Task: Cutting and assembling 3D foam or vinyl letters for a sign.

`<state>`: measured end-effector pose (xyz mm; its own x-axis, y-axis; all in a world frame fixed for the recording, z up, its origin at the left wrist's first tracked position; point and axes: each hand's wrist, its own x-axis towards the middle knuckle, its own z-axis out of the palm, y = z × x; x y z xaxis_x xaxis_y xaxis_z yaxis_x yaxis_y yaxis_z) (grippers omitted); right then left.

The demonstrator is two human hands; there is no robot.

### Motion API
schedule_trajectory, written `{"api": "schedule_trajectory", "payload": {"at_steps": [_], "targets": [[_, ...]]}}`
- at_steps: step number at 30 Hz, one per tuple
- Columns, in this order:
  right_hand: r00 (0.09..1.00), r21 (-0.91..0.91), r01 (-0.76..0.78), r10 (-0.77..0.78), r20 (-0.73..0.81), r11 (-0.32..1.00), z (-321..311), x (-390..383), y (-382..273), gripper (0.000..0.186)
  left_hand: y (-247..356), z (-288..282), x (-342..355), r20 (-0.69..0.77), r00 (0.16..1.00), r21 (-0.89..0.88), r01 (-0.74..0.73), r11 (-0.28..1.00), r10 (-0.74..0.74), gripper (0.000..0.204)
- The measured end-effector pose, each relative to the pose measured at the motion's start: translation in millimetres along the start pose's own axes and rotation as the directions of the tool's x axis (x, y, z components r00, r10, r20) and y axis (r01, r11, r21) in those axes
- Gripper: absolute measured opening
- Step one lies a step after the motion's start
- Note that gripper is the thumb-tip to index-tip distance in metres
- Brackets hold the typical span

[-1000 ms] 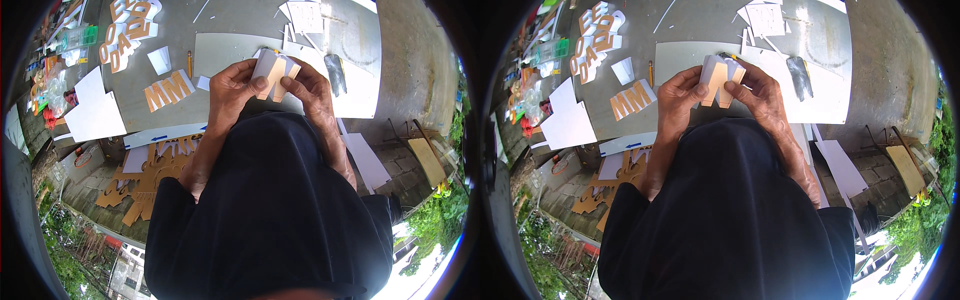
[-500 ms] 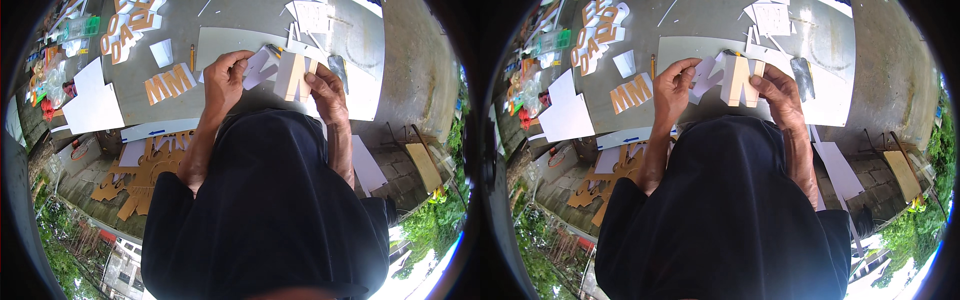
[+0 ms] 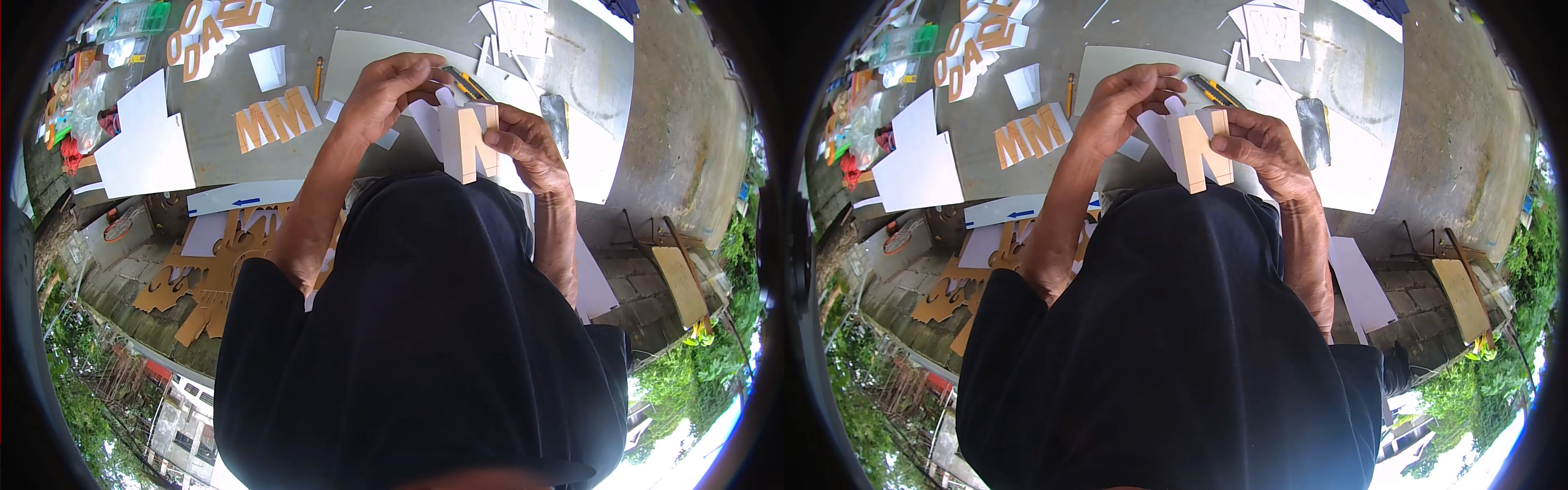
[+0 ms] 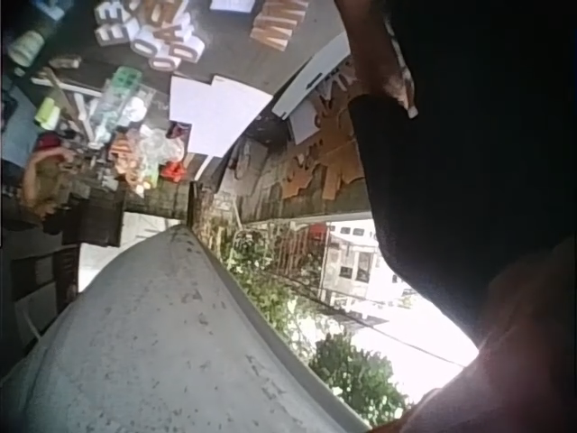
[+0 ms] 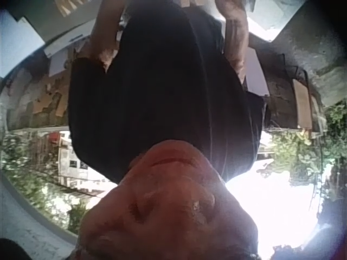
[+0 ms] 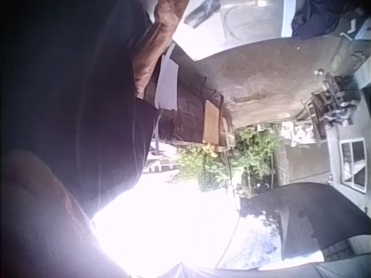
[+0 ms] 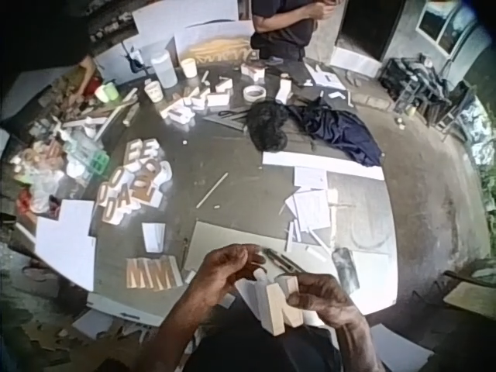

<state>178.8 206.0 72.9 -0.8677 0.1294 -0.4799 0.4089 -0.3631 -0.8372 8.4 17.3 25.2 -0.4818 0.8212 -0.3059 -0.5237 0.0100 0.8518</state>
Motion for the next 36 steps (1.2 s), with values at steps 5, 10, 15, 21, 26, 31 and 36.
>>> {"api": "schedule_trajectory", "payload": {"at_steps": [5,10,15,21,26,31,36], "targets": [[0.987,0.039,-0.015,0.021,-0.159,0.999,3.7,-1.0,7.7,0.057,-19.1,16.2,-33.5,-0.055,0.998,-0.412,0.018,0.911,-0.044,0.049],[0.99,-0.013,-0.024,0.022,-0.14,1.0,13.8,1.5,3.9,0.06,-23.0,32.4,-42.3,-0.206,0.979,-0.267,-0.049,0.963,-0.007,0.036],[0.993,-0.22,0.029,-0.054,-0.109,0.975,13.1,4.1,0.1,0.062,-12.4,31.5,-41.6,-0.234,0.972,0.107,0.003,0.994,0.022,0.032],[0.993,-0.259,0.056,-0.081,-0.087,0.964,14.6,1.4,-7.8,0.063,-12.5,34.8,-45.4,-0.213,0.975,0.054,-0.045,0.998,0.056,0.034],[0.995,-0.238,0.042,-0.062,-0.078,0.97,17.9,-3.4,-7.4,0.062,-12.8,40.1,-43.4,-0.222,0.973,0.077,-0.052,0.996,0.068,0.032],[0.99,-0.306,0.066,-0.101,-0.099,0.95,17.4,-4.4,-6.5,0.06,-18.2,41.7,-45.3,-0.248,0.968,0.023,-0.032,0.999,0.037,0.031],[0.994,-0.279,0.038,-0.065,-0.089,0.96,19.4,-5.6,-12.1,0.057,-22.4,38.3,-43.0,-0.189,0.982,-0.055,-0.013,0.998,0.003,0.033]]}}
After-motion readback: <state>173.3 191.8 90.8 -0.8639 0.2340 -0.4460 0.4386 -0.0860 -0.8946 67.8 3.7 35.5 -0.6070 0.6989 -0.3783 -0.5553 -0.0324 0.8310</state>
